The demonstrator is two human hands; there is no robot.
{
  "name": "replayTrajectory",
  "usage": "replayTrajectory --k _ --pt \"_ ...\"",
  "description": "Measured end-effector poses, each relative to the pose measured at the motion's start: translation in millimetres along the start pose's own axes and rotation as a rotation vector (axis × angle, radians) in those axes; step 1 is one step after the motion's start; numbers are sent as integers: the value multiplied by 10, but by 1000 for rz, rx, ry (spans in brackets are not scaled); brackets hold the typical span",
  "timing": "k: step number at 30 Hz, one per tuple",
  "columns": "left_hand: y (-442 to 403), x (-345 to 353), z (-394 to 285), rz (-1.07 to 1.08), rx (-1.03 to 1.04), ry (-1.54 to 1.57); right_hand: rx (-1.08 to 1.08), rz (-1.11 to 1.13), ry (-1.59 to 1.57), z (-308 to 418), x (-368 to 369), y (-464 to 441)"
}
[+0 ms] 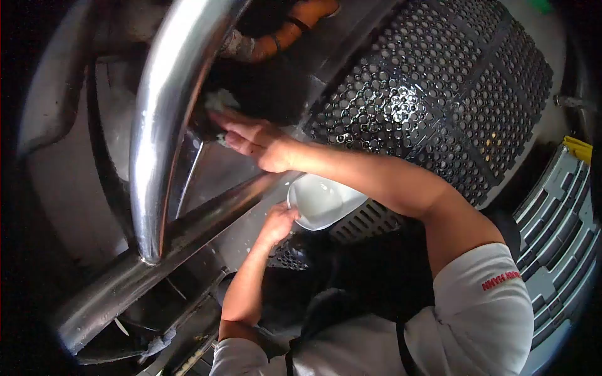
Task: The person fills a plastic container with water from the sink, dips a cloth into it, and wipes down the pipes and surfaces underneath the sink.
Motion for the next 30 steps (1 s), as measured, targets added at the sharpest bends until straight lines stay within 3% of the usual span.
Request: replayTrajectory --k 2,5,7,9,12,15,16,19,20,22,25,27,29,30 --pt "-21 -17 81 -26 7 -17 -86 41 -23 -30 -2 -56" --pt "2 -57 79 -57 6 -38 316 199 -36 -637 15 310" --pt "15 -56 72 -72 17 -44 481 336 158 -1316 -5 880" --pt "9 -51 115 -89 46 -36 664 285 107 -1605 -145 1322" --pt "38 -54 122 -55 36 59 720 -26 129 -1772 -101 1264" --pt "137 -99 66 -91 -3 2 610 37 506 -1748 -28 1066" --pt "133 -112 78 -93 2 -6 728 -102 384 -1774 10 1086" --pt "96 -155 211 -81 32 -15 711 420 670 -2179 0 984" --pt "25 -176 308 -67 57 -6 556 455 669 -2340 -42 1023" --pt "-75 -191 405 -43 74 3 550 372 603 -2152 -271 813" --pt "-115 -204 453 -35 54 -4 679 -146 -47 -1652 -413 278" --pt "0 -234 411 -48 46 -24 346 -285 -524 -1395 -64 -100" --pt "2 -228 432 -38 29 19 164 54 -6 -1287 -58 -235" --pt "13 -233 433 -36 22 39 74 98 51 -1337 -31 -264"
Point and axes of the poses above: each hand's wrist, its own y-axis away from the middle knuckle, its own x-axis out of the palm, z = x × y, the point moved 4 cm from there along -y, towards the middle knuckle, and after that the axes turned 10 degrees about -x, right-handed, at the moved point
